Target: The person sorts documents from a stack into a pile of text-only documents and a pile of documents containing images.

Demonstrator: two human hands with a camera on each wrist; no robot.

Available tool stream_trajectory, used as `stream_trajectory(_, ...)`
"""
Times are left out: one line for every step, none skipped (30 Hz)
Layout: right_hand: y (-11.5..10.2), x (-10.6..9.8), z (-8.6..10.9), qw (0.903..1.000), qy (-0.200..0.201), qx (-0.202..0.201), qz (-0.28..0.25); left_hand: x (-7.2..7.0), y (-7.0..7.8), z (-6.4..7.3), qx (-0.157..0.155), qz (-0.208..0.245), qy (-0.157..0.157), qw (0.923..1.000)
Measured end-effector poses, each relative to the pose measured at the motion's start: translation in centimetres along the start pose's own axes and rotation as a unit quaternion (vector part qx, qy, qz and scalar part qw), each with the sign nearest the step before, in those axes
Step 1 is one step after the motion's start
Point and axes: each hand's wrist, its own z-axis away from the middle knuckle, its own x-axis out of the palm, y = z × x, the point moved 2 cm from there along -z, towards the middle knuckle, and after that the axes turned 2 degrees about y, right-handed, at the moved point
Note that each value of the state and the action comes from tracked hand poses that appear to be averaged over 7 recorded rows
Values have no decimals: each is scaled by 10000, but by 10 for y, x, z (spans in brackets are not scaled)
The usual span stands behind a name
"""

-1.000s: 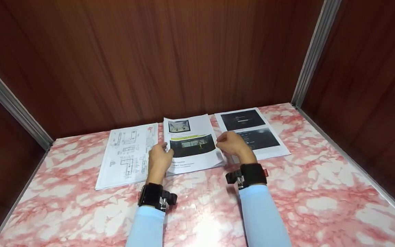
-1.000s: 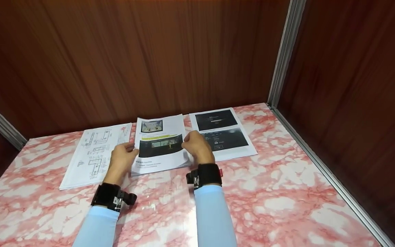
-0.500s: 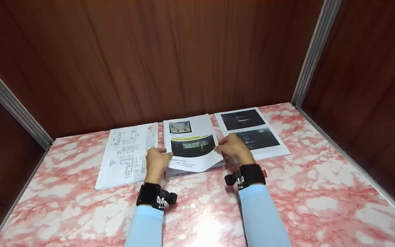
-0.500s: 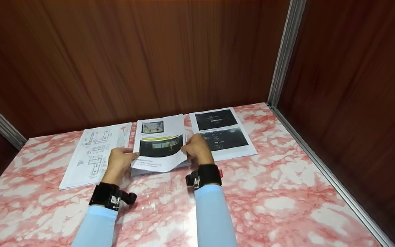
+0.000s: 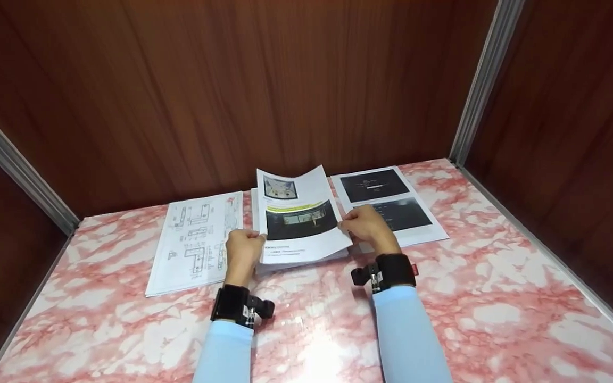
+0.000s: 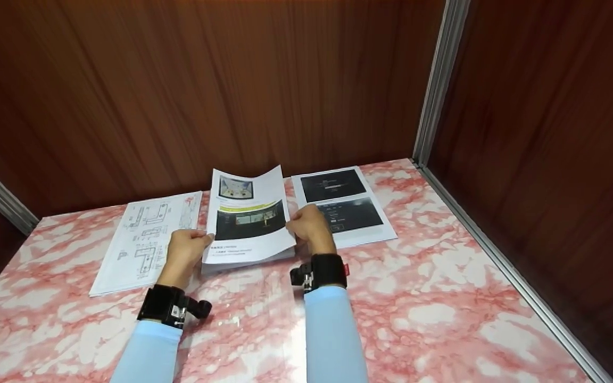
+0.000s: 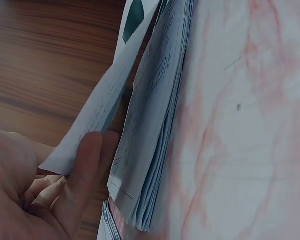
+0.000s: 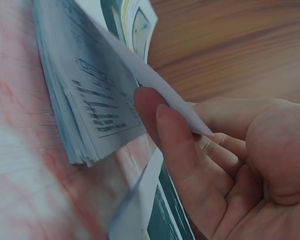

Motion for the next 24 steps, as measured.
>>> stream_trajectory(0, -1, 0, 10000, -1, 3, -40, 0, 0, 1, 23, 43, 9, 10000)
stream_trajectory(0, -1, 1, 10000, -3, 17, -79, 1, 0, 1, 54, 64, 17, 10000)
stream_trajectory(0, -2, 1, 9999, -7, 35, -96, 1, 0, 2, 68, 76, 19, 9999)
stream_trajectory(1, -2, 1, 9999, -6, 47, -108, 2, 0, 2, 97, 78, 29, 9999)
stream_trajectory(1, -3, 1, 9999, -14, 84, -151, 2, 0, 2, 112, 93, 35, 9999)
stream_trajectory(1, -4, 2, 9998, -1, 109, -157, 3, 1, 2, 129, 100, 37, 9999)
stream_trajectory(1, -5, 2, 9998, 32, 117, -151, 3, 1, 2, 147, 90, 37, 9998)
stream_trajectory(1, -6, 1, 9998, 58, 112, -156, 4, 2, 2, 162, 70, 39, 9998)
stream_trajectory(1, -7, 1, 9998, 103, 79, -136, 4, 2, 1, 171, 58, 35, 9998)
stream_trajectory(-1, -9, 0, 9998, 148, 33, -132, 4, 4, 0, 198, 59, 43, 9998)
stream_trajectory(-3, -11, 0, 9997, 200, -6, -111, 3, 6, 0, 213, 79, 50, 9997)
stream_trajectory(-4, -13, -1, 9997, 223, -25, -133, 3, 7, -1, 226, 90, 46, 9997)
stream_trajectory(-5, -15, -1, 9995, 227, -15, -207, 3, 8, -2, 239, 88, 31, 9997)
stream_trajectory(-6, -17, 0, 9994, 235, -9, -257, 3, 10, -2, 247, 100, 12, 9996)
stream_trajectory(-6, -19, 0, 9993, 241, 11, -301, 4, 11, -2, 265, 114, -1, 9996)
stream_trajectory(-6, -21, 1, 9990, 226, 57, -378, 4, 12, -1, 280, 133, -9, 9995)
stream_trajectory(-6, -23, 2, 9989, 220, 98, -411, 5, 13, 0, 299, 148, -1, 9994)
stream_trajectory(-5, -26, 4, 9987, 214, 143, -432, 7, 14, 0, 334, 156, 9, 9993)
stream_trajectory(-4, -29, 6, 9988, 219, 173, -407, 9, 15, 1, 380, 172, 13, 9991)
stream_trajectory(-3, -32, 7, 9990, 233, 175, -349, 13, 17, 3, 418, 211, 30, 9989)
stream_trajectory(-1, -36, 8, 9991, 235, 196, -310, 17, 19, 4, 442, 254, 41, 9987)
stream_trajectory(0, -41, 9, 9992, 230, 203, -245, 22, 21, 6, 459, 313, 46, 9984)
stream_trajectory(2, -47, 11, 9995, 231, 195, -121, 27, 24, 8, 469, 392, 47, 9981)
stream_trajectory(4, -54, 11, 9995, 233, 190, -15, 34, 28, 11, 467, 486, 25, 9977)
